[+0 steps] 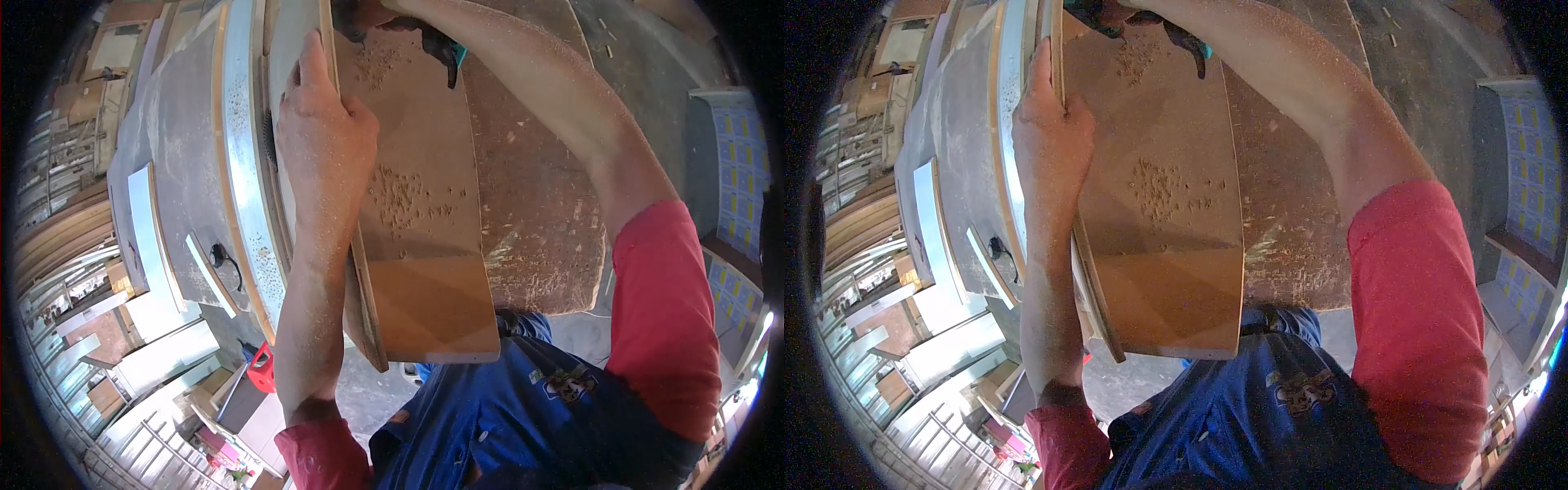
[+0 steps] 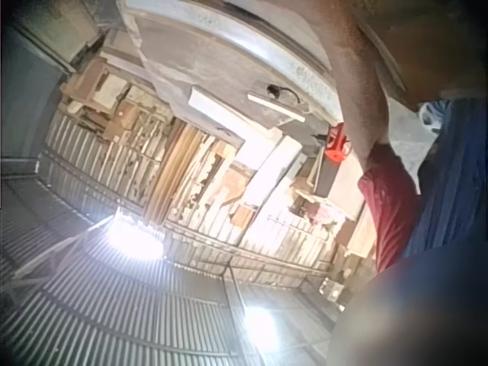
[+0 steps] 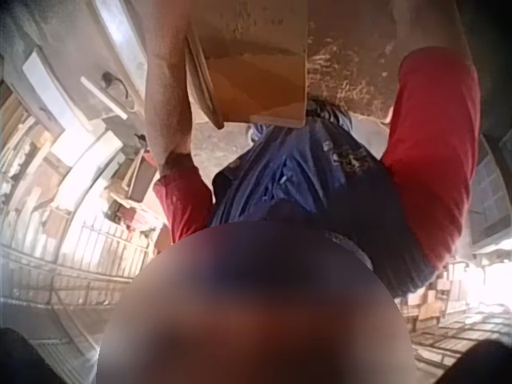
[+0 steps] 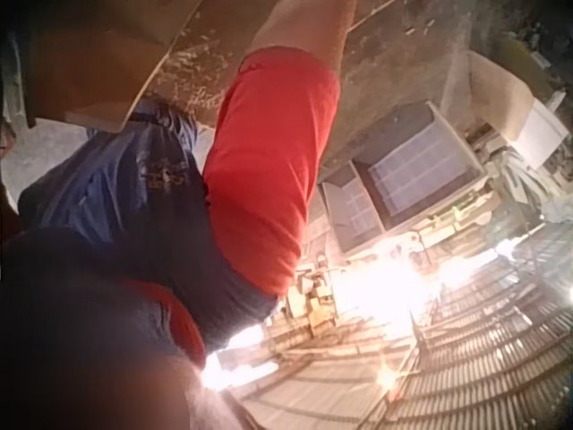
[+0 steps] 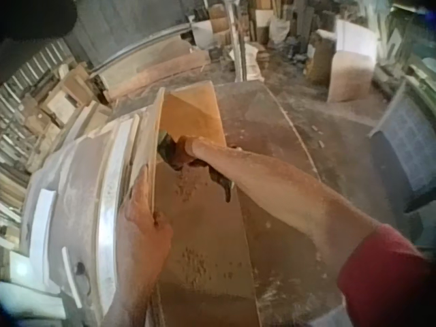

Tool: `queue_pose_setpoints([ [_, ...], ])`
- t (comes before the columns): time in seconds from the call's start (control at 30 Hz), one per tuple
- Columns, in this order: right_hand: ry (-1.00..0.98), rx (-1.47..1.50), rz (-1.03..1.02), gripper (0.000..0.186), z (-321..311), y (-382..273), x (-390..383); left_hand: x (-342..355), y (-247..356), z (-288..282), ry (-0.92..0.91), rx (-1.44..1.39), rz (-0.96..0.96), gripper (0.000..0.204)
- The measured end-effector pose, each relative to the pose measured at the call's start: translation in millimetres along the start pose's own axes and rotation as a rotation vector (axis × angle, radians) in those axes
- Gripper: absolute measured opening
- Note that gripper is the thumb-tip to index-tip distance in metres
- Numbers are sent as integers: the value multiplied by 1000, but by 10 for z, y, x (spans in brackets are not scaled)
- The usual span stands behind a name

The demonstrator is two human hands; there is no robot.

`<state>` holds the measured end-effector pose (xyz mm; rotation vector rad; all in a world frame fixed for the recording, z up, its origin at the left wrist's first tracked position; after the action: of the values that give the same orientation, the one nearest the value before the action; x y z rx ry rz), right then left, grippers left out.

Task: The person positions wooden pieces on a workbench and uses a drill to make holes in a small wooden assembly.

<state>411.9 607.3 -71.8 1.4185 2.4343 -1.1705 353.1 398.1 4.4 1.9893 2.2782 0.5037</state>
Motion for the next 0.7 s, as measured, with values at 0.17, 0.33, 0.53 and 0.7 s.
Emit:
queue_pose_setpoints([
  [0.17, -15, -3, 9, 24, 41, 29, -9, -10, -5, 6, 70, 10, 75, 59],
  [0.33, -25, -5, 3, 24, 59, 37, 14, -6, 2, -3, 44, -3, 47, 60],
  [0.53, -32, -11, -3, 25, 25, 45, 42, -4, -9, -5, 51, 21, 69, 60],
  [0.7, -38, -14, 1, 26, 6, 85, 53, -27, 37, -27, 0, 19, 14, 60],
])
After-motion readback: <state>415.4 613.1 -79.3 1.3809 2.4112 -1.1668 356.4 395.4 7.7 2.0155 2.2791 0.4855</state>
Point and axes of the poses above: each hand's wrist, its own x-axis towards the middle knuckle, its own z-axis out of the palm, y = z × x, the point moved 3 cm from there along x, towards the middle knuckle, and after that the axes turned 7 degrees about -y, right-handed, at the moved point
